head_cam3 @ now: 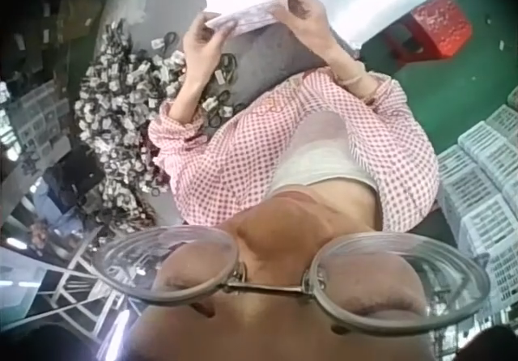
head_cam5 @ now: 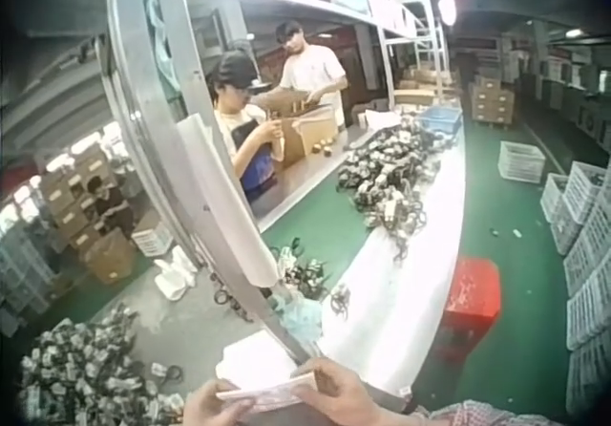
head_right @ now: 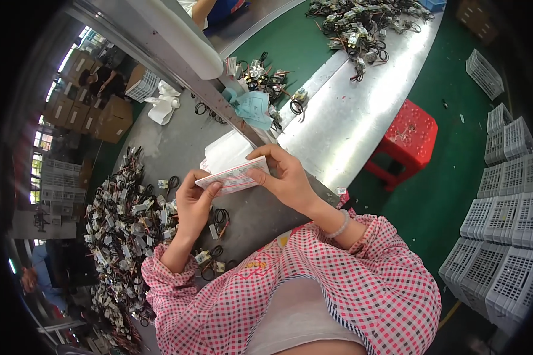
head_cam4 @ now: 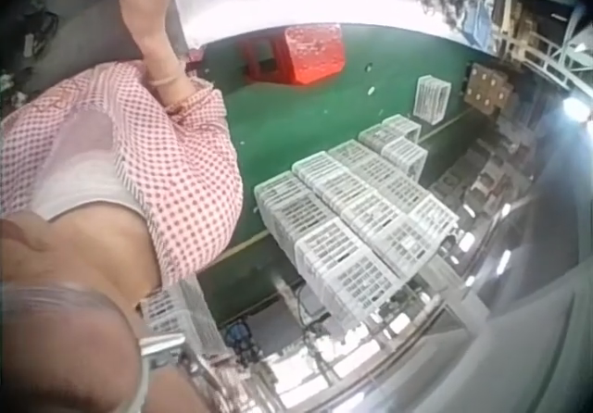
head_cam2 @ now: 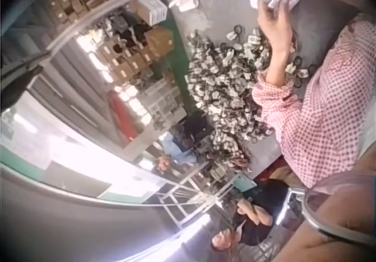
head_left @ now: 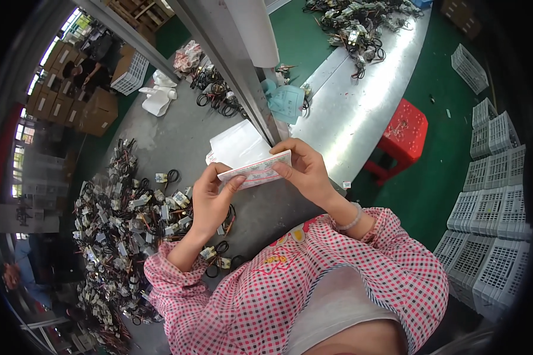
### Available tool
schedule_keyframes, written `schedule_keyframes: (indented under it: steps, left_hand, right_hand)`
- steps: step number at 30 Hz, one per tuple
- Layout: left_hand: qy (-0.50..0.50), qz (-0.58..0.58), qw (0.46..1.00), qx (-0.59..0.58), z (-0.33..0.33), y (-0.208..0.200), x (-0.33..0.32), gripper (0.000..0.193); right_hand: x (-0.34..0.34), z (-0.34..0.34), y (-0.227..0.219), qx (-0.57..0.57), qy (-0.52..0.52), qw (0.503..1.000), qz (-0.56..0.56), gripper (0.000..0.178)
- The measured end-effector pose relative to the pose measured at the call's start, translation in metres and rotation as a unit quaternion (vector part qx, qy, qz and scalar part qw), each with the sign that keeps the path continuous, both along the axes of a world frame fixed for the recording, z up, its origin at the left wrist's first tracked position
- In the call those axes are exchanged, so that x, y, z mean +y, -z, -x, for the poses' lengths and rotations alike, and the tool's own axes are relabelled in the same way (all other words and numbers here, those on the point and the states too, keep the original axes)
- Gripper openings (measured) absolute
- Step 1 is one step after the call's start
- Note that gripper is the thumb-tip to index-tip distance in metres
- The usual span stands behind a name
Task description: Assembling and inspecting small electronic components with attached wiring on a factory production line.
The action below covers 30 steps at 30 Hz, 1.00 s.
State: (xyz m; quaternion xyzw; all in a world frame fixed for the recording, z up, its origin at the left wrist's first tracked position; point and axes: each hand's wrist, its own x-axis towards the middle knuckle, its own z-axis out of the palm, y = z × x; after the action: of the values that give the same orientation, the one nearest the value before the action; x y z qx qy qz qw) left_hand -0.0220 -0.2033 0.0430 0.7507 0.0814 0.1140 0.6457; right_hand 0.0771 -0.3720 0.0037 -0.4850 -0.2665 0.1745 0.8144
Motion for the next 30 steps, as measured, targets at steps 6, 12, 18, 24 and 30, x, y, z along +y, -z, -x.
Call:
schedule_keyframes:
  steps: [6,12,18,24,30]
  left_hand:
    - [-0.005,0.084,0.996,-0.008,-0.009,-0.001,-0.011,0.015]
    - [-0.048,0.078,0.994,-0.059,-0.015,0.011,-0.020,0.010]
    - [-0.038,0.060,0.995,-0.072,-0.008,0.019,-0.018,0.010]
    - [-0.017,0.044,0.993,-0.103,-0.010,0.013,-0.022,0.009]
    - [-0.032,0.127,0.989,-0.069,-0.008,0.011,-0.023,0.023]
  right_hand:
    - [-0.001,-0.001,-0.001,0.019,-0.022,1.000,0.001,0.015]
    - [0.006,0.003,-0.002,-0.012,0.041,0.999,0.004,0.010]
    - [0.006,0.007,0.006,-0.024,0.050,0.998,0.022,0.009]
    - [0.003,-0.002,0.002,0.020,-0.031,0.998,-0.048,0.011]
    - [0.005,0.004,0.003,0.043,0.024,0.998,-0.049,0.014]
